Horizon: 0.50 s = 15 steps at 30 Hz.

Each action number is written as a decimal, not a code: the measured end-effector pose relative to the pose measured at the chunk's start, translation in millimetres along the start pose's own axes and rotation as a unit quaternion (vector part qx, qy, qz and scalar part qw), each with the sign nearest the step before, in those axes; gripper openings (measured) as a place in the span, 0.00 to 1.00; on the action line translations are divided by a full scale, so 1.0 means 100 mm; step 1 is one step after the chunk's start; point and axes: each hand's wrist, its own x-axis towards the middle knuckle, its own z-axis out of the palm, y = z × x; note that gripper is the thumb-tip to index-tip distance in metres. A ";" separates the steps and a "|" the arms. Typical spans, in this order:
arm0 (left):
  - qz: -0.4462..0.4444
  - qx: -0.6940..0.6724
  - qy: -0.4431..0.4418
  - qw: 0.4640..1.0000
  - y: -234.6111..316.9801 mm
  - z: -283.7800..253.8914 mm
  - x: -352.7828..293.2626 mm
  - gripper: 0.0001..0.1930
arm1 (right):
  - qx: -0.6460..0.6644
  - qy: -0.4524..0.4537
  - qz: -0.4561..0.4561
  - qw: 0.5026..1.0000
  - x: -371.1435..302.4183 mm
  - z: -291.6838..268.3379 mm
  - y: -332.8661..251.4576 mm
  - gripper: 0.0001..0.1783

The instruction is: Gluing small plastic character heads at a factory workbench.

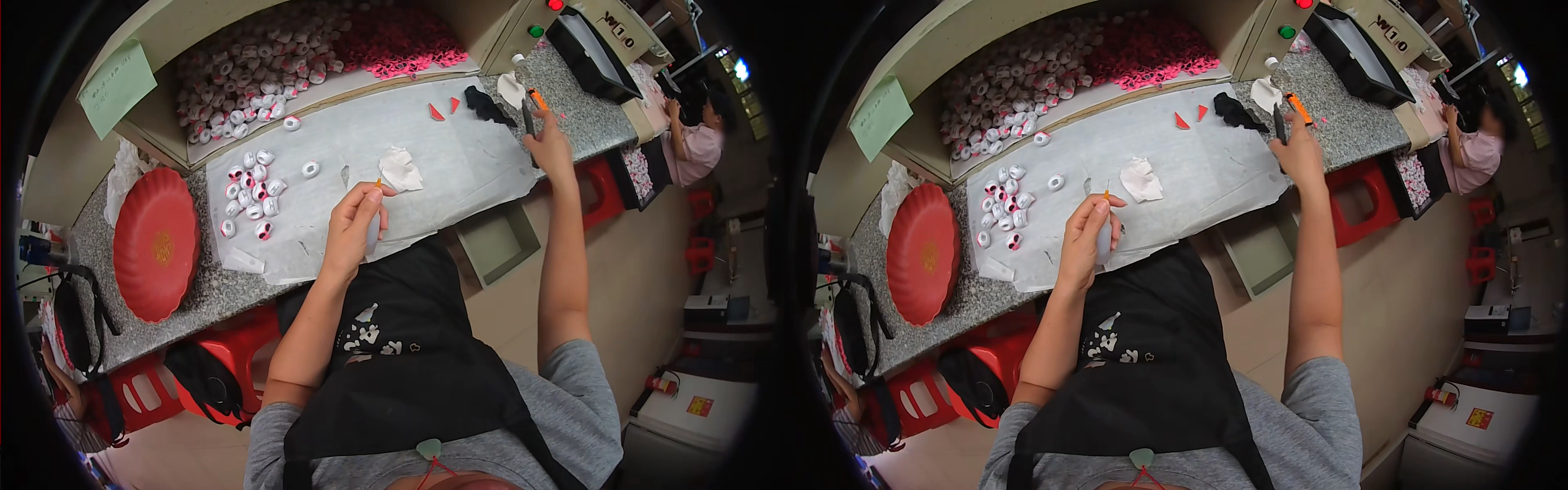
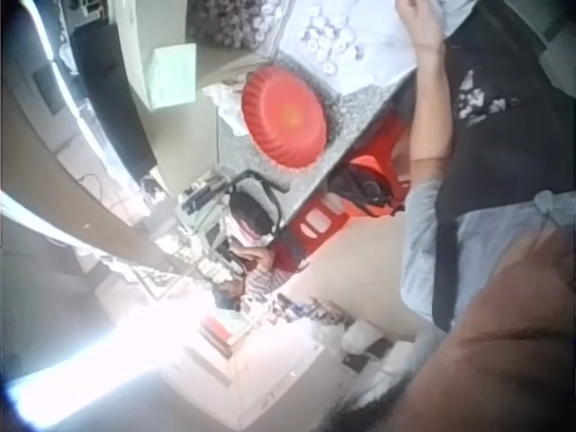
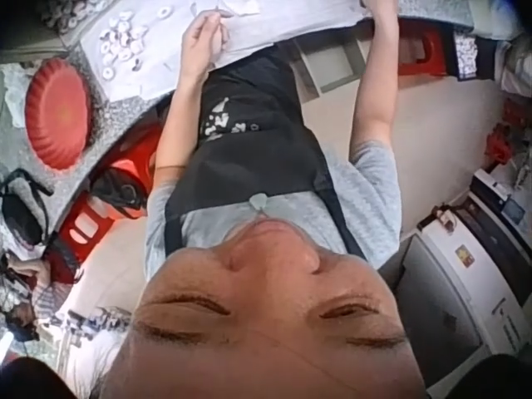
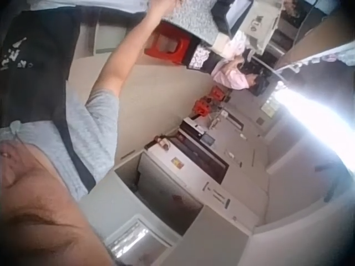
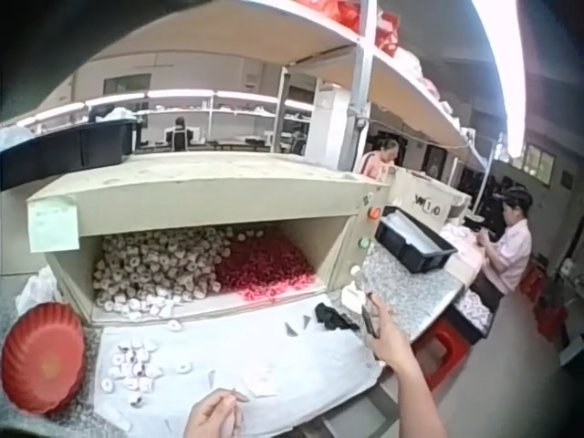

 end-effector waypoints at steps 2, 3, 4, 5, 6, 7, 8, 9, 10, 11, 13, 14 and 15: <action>-0.002 -0.002 0.001 1.000 0.00 0.02 0.00 0.13 | -0.002 0.002 0.006 1.000 -0.12 0.18 -0.08 0.24; 0.005 -0.001 -0.005 1.000 0.00 0.02 0.01 0.13 | -0.037 0.023 -0.006 0.999 -0.15 0.30 -0.08 0.23; 0.012 0.001 -0.011 1.000 0.00 0.03 0.01 0.13 | -0.071 0.045 -0.017 0.996 -0.17 0.38 -0.06 0.22; 0.012 0.004 -0.009 1.000 0.00 0.02 0.00 0.13 | -0.083 0.049 0.013 0.995 -0.16 0.42 -0.10 0.21; 0.014 0.001 -0.008 1.000 0.00 0.01 -0.01 0.13 | -0.080 0.049 0.012 0.996 -0.15 0.43 -0.13 0.21; 0.016 -0.002 -0.007 1.000 0.01 -0.01 -0.02 0.13 | -0.089 0.047 0.022 0.995 -0.13 0.42 -0.16 0.20; 0.018 0.000 -0.005 1.000 0.01 -0.03 -0.03 0.13 | -0.100 0.044 0.030 0.994 -0.11 0.38 -0.22 0.20; 0.020 -0.003 0.003 1.000 0.00 -0.05 -0.04 0.13 | -0.098 0.045 0.027 0.994 -0.11 0.35 -0.29 0.20; 0.022 -0.006 0.011 1.000 0.00 -0.08 -0.05 0.13 | -0.120 0.047 0.017 0.992 -0.11 0.34 -0.39 0.20; 0.024 -0.008 0.013 1.000 0.02 -0.07 -0.05 0.13 | -0.145 0.049 0.007 0.988 -0.10 0.31 -0.43 0.20; 0.020 -0.016 0.012 1.000 0.05 -0.08 -0.04 0.13 | -0.154 0.073 -0.043 0.984 0.05 0.41 -0.42 0.19; 0.021 -0.017 0.014 1.000 0.06 -0.08 -0.04 0.13 | -0.161 0.098 -0.085 0.978 0.14 0.47 -0.41 0.19; 0.027 -0.017 0.011 0.999 0.07 -0.09 -0.05 0.13 | -0.198 0.048 -0.082 0.976 0.25 0.52 -0.41 0.15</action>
